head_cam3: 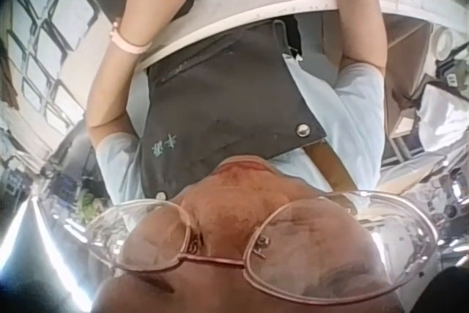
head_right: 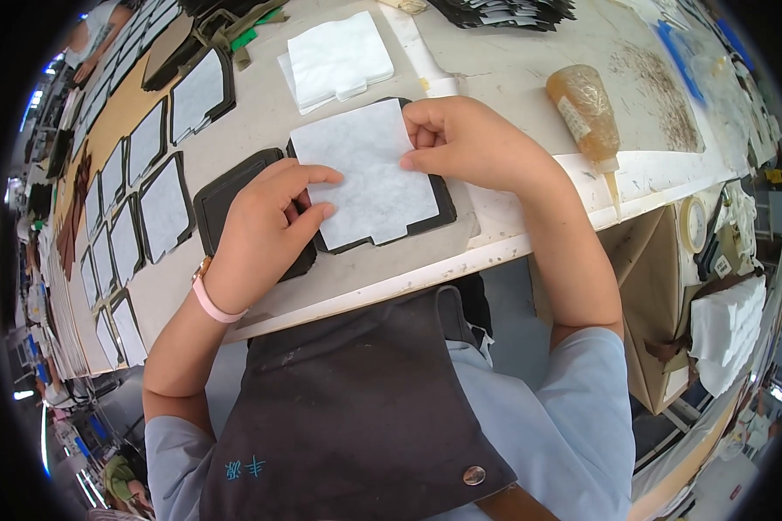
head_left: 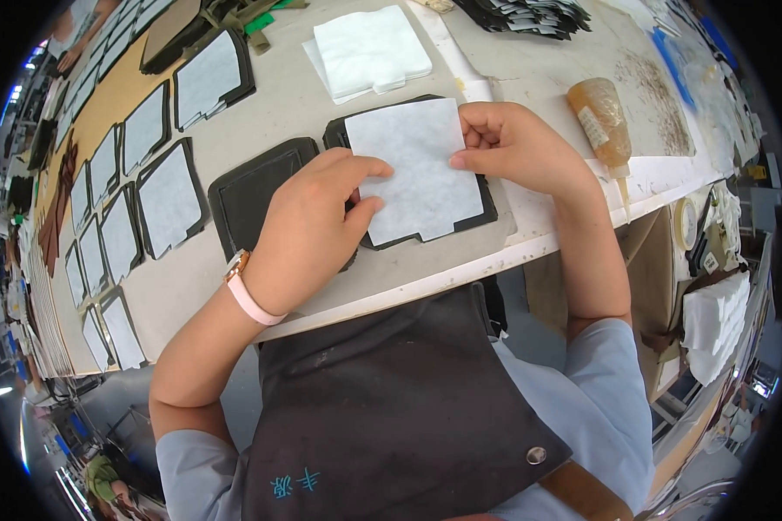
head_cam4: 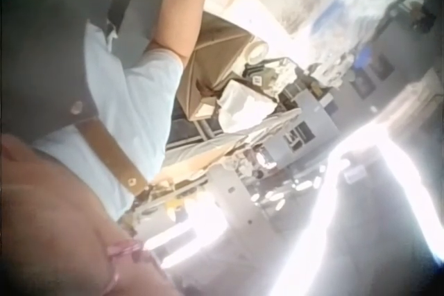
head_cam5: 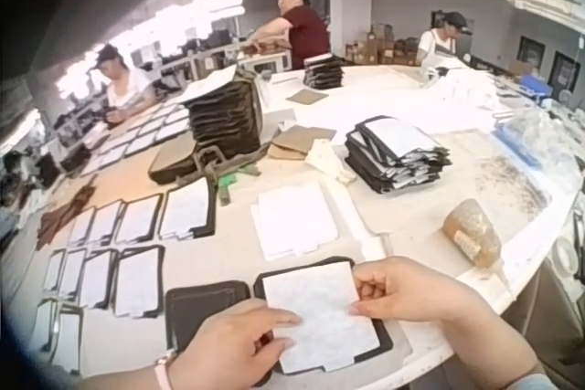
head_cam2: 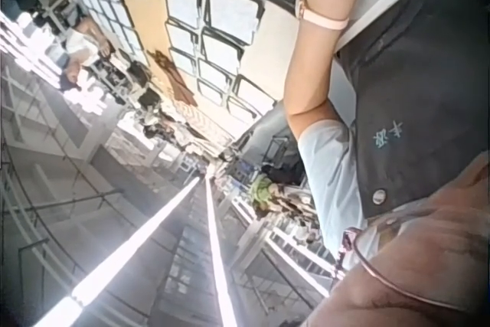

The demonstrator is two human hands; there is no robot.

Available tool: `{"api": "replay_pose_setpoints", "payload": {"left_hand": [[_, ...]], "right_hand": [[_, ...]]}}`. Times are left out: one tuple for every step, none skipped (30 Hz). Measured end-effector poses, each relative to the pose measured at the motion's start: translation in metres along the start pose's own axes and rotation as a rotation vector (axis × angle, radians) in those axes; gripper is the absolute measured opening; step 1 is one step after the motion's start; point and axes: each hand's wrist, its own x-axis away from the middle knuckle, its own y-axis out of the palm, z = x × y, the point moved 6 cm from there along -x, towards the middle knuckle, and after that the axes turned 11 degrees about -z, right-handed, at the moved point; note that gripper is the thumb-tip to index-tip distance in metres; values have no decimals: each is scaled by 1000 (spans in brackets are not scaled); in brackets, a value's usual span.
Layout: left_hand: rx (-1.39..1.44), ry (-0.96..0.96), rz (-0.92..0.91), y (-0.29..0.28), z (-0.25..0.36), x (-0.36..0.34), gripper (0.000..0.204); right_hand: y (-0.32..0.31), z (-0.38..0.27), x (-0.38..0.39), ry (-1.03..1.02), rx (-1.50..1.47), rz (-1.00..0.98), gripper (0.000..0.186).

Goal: Applying adhesive to leather panels and bonding them with protective lining sheets.

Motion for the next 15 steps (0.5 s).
{"api": "replay_pose_setpoints", "payload": {"left_hand": [[3,1,3,0,0,0,28],[4,0,3,0,0,0,28],[4,5,7,0,0,0,28],[4,11,11,0,0,-1,28],[4,10,10,1,0,-1,28],[6,10,11,1,-1,-1,28],[8,9,12,1,-1,-1,28],[9,8,12,1,-1,-1,28],[7,9,13,1,-2,0,28],[5,9,15,2,-2,0,28],[5,9,14,2,-2,0,28],[1,11,14,2,-1,0,28],[-2,13,13,2,-1,0,28],[-2,13,12,0,0,0,28],[-16,-11,-12,0,1,-1,26]], "right_hand": [[0,0,0,7,3,-2,29],[0,0,1,13,5,-4,28],[0,1,0,13,5,-5,28],[0,2,0,15,-2,-8,28],[0,3,0,18,-10,-10,27],[0,2,0,18,-10,-10,27],[0,2,0,11,-9,-14,27],[0,1,0,4,-7,-18,26],[0,1,-1,4,-8,-19,26],[0,2,-1,4,-5,-21,25],[0,2,-1,5,-3,-23,25],[0,2,-1,5,-3,-23,25],[0,3,-1,7,-3,-25,24],[0,3,-1,9,-3,-27,24],[0,3,-1,9,-4,-27,24]]}}
